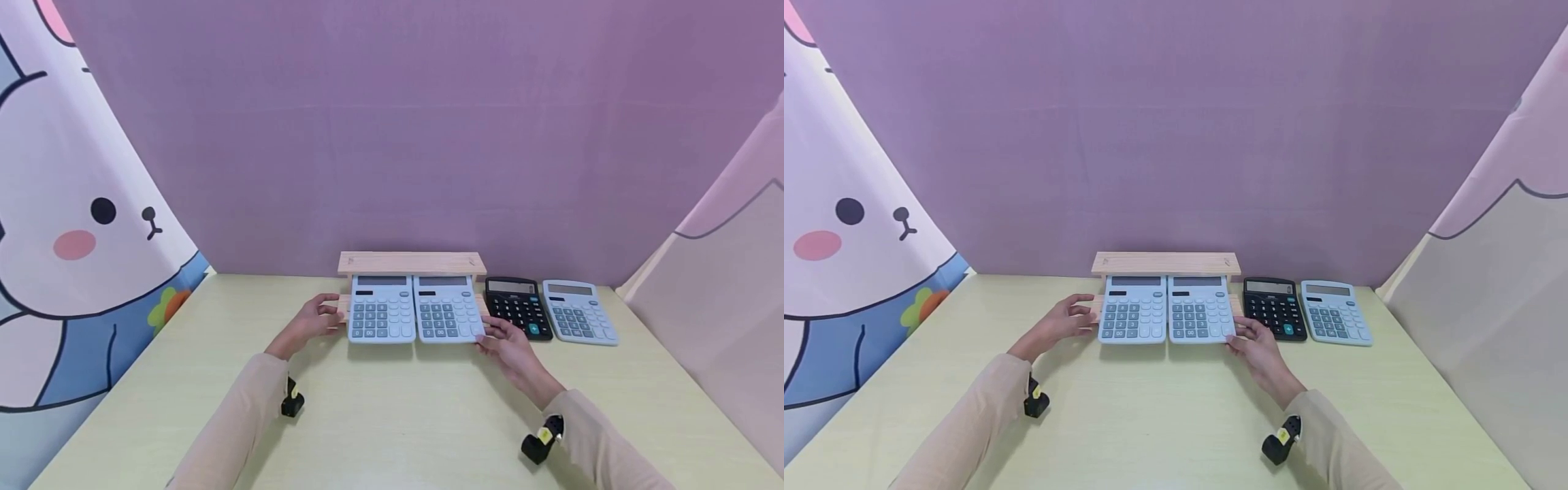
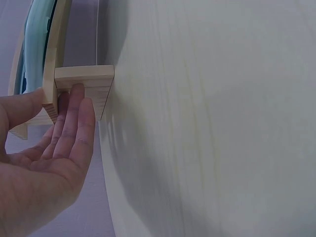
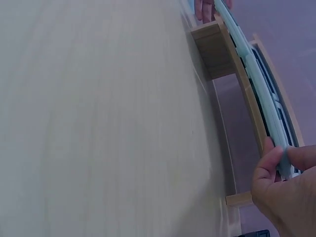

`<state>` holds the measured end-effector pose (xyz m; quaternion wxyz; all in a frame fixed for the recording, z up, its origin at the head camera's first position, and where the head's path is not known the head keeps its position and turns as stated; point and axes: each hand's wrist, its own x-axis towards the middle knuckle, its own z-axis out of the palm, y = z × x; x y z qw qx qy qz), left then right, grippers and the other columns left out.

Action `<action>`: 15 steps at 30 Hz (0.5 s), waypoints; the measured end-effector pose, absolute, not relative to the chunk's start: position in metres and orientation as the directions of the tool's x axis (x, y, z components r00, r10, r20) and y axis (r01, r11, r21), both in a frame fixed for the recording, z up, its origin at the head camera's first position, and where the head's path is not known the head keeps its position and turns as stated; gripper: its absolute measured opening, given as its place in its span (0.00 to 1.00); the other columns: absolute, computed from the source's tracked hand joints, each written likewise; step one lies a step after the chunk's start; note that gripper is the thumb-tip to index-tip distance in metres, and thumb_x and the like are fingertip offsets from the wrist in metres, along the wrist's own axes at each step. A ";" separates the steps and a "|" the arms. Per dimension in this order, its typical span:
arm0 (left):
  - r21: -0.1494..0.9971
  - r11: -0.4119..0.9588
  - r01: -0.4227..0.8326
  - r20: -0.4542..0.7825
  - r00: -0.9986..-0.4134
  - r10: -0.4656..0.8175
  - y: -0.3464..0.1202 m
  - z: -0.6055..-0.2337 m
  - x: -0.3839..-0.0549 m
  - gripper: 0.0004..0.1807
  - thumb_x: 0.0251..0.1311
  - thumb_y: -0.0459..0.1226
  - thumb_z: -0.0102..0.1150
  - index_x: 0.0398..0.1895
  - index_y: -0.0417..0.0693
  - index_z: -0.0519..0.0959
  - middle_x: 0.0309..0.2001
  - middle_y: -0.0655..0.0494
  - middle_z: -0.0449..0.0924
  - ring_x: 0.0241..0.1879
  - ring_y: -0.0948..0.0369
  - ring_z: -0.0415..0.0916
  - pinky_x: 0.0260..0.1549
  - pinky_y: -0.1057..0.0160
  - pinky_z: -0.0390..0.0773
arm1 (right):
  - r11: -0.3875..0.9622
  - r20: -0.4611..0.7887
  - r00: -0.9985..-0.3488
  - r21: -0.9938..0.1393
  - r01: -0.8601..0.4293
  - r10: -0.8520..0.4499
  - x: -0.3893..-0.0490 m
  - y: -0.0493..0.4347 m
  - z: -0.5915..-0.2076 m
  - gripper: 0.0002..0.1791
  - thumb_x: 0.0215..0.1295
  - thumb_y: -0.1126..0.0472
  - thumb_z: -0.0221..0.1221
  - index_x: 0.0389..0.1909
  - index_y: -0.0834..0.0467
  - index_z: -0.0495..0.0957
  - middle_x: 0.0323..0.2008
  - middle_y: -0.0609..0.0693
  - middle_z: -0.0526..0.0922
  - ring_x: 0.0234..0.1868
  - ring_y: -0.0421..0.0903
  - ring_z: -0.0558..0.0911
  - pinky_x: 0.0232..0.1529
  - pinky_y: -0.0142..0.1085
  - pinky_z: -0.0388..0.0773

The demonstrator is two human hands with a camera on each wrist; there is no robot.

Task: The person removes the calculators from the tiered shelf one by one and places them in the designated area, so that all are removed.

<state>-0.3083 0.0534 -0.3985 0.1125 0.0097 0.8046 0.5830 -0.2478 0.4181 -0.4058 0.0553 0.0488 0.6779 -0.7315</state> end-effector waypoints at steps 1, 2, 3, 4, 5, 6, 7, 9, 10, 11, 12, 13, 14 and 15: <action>0.940 0.322 -0.115 -0.170 -0.974 0.148 0.053 -0.399 -0.308 0.28 0.62 0.30 0.49 0.65 0.43 0.55 0.54 0.39 0.66 0.47 0.51 0.76 0.48 0.56 0.79 | -0.078 -0.149 -0.989 -0.986 0.150 -0.015 -0.248 0.418 -0.406 0.32 0.58 0.77 0.50 0.64 0.66 0.54 0.46 0.55 0.70 0.38 0.40 0.77 0.45 0.32 0.79; 0.940 0.321 -0.116 -0.170 -0.974 0.147 0.053 -0.398 -0.308 0.28 0.62 0.30 0.50 0.65 0.43 0.55 0.54 0.39 0.66 0.47 0.51 0.76 0.48 0.56 0.79 | -0.085 -0.150 -0.989 -0.985 0.151 -0.016 -0.247 0.418 -0.406 0.32 0.58 0.77 0.50 0.64 0.66 0.54 0.46 0.54 0.71 0.38 0.40 0.77 0.45 0.32 0.79; 0.939 0.324 -0.117 -0.171 -0.974 0.145 0.053 -0.399 -0.308 0.28 0.62 0.30 0.50 0.65 0.43 0.56 0.54 0.39 0.66 0.46 0.52 0.76 0.47 0.57 0.80 | -0.090 -0.153 -0.988 -0.984 0.154 -0.018 -0.247 0.418 -0.406 0.32 0.58 0.77 0.50 0.64 0.66 0.54 0.45 0.54 0.71 0.38 0.40 0.77 0.45 0.32 0.79; 0.938 0.327 -0.119 -0.174 -0.974 0.143 0.053 -0.399 -0.308 0.29 0.62 0.30 0.50 0.65 0.43 0.56 0.53 0.39 0.66 0.46 0.52 0.76 0.47 0.57 0.80 | -0.092 -0.155 -0.988 -0.984 0.156 -0.019 -0.247 0.418 -0.406 0.32 0.58 0.77 0.50 0.64 0.66 0.54 0.45 0.54 0.71 0.38 0.40 0.77 0.45 0.32 0.79; 0.938 0.327 -0.116 -0.172 -0.974 0.146 0.053 -0.399 -0.308 0.29 0.62 0.30 0.50 0.65 0.42 0.55 0.53 0.39 0.66 0.46 0.52 0.76 0.47 0.57 0.80 | -0.096 -0.156 -0.988 -0.983 0.157 -0.021 -0.246 0.418 -0.406 0.32 0.58 0.77 0.50 0.64 0.66 0.55 0.45 0.53 0.71 0.37 0.40 0.77 0.44 0.31 0.79; 0.938 0.326 -0.120 -0.175 -0.974 0.143 0.053 -0.399 -0.309 0.29 0.62 0.30 0.51 0.65 0.43 0.56 0.53 0.39 0.67 0.46 0.52 0.76 0.47 0.57 0.80 | -0.100 -0.157 -0.987 -0.982 0.158 -0.023 -0.246 0.418 -0.406 0.32 0.58 0.77 0.50 0.64 0.66 0.55 0.44 0.53 0.72 0.37 0.40 0.77 0.44 0.31 0.79; 0.938 0.324 -0.121 -0.176 -0.974 0.144 0.052 -0.399 -0.309 0.29 0.61 0.30 0.51 0.65 0.43 0.56 0.53 0.39 0.66 0.46 0.52 0.75 0.47 0.57 0.80 | -0.105 -0.157 -0.987 -0.982 0.159 -0.025 -0.245 0.418 -0.405 0.32 0.58 0.77 0.50 0.64 0.66 0.55 0.44 0.53 0.72 0.37 0.40 0.77 0.43 0.31 0.79; 0.938 0.323 -0.121 -0.176 -0.973 0.147 0.052 -0.399 -0.309 0.29 0.61 0.30 0.51 0.65 0.42 0.55 0.53 0.38 0.66 0.46 0.52 0.75 0.47 0.57 0.80 | -0.111 -0.155 -0.987 -0.981 0.157 -0.033 -0.244 0.419 -0.405 0.32 0.58 0.77 0.50 0.64 0.67 0.54 0.43 0.52 0.72 0.37 0.40 0.77 0.43 0.30 0.79; 0.939 0.321 -0.118 -0.174 -0.973 0.151 0.052 -0.399 -0.309 0.29 0.61 0.30 0.50 0.65 0.42 0.55 0.54 0.38 0.66 0.46 0.51 0.75 0.47 0.57 0.80 | -0.117 -0.154 -0.988 -0.981 0.157 -0.032 -0.244 0.419 -0.405 0.32 0.58 0.77 0.50 0.64 0.67 0.54 0.43 0.52 0.72 0.37 0.40 0.77 0.42 0.30 0.79; 0.940 0.319 -0.118 -0.174 -0.973 0.152 0.052 -0.399 -0.309 0.29 0.61 0.30 0.51 0.65 0.42 0.55 0.53 0.38 0.66 0.46 0.51 0.75 0.47 0.57 0.80 | -0.123 -0.154 -0.987 -0.980 0.157 -0.034 -0.243 0.419 -0.405 0.32 0.58 0.77 0.50 0.64 0.67 0.54 0.43 0.52 0.72 0.36 0.40 0.77 0.41 0.29 0.78; 0.940 0.318 -0.123 -0.178 -0.973 0.149 0.052 -0.399 -0.309 0.29 0.61 0.30 0.51 0.65 0.42 0.56 0.53 0.39 0.66 0.46 0.52 0.75 0.47 0.57 0.80 | -0.127 -0.155 -0.987 -0.979 0.158 -0.036 -0.242 0.419 -0.404 0.32 0.58 0.77 0.50 0.64 0.67 0.53 0.42 0.51 0.72 0.36 0.40 0.76 0.41 0.29 0.78; 0.940 0.318 -0.122 -0.177 -0.973 0.151 0.052 -0.399 -0.309 0.29 0.61 0.30 0.51 0.65 0.43 0.56 0.53 0.39 0.66 0.46 0.52 0.75 0.47 0.57 0.80 | -0.131 -0.156 -0.987 -0.979 0.159 -0.038 -0.242 0.419 -0.404 0.32 0.59 0.77 0.50 0.65 0.67 0.53 0.42 0.51 0.72 0.36 0.40 0.76 0.41 0.29 0.78; 0.940 0.320 -0.116 -0.172 -0.973 0.153 0.053 -0.399 -0.309 0.29 0.61 0.30 0.51 0.65 0.42 0.55 0.53 0.38 0.66 0.46 0.51 0.75 0.47 0.57 0.80 | -0.132 -0.156 -0.987 -0.978 0.160 -0.040 -0.241 0.419 -0.404 0.32 0.59 0.77 0.50 0.65 0.67 0.53 0.42 0.51 0.72 0.36 0.40 0.76 0.40 0.29 0.78; 0.940 0.323 -0.113 -0.170 -0.973 0.155 0.053 -0.399 -0.309 0.29 0.61 0.30 0.50 0.66 0.42 0.55 0.53 0.38 0.66 0.46 0.51 0.75 0.47 0.57 0.80 | -0.136 -0.159 -0.987 -0.977 0.162 -0.035 -0.241 0.419 -0.403 0.32 0.59 0.77 0.50 0.65 0.67 0.53 0.42 0.51 0.73 0.36 0.40 0.76 0.40 0.29 0.78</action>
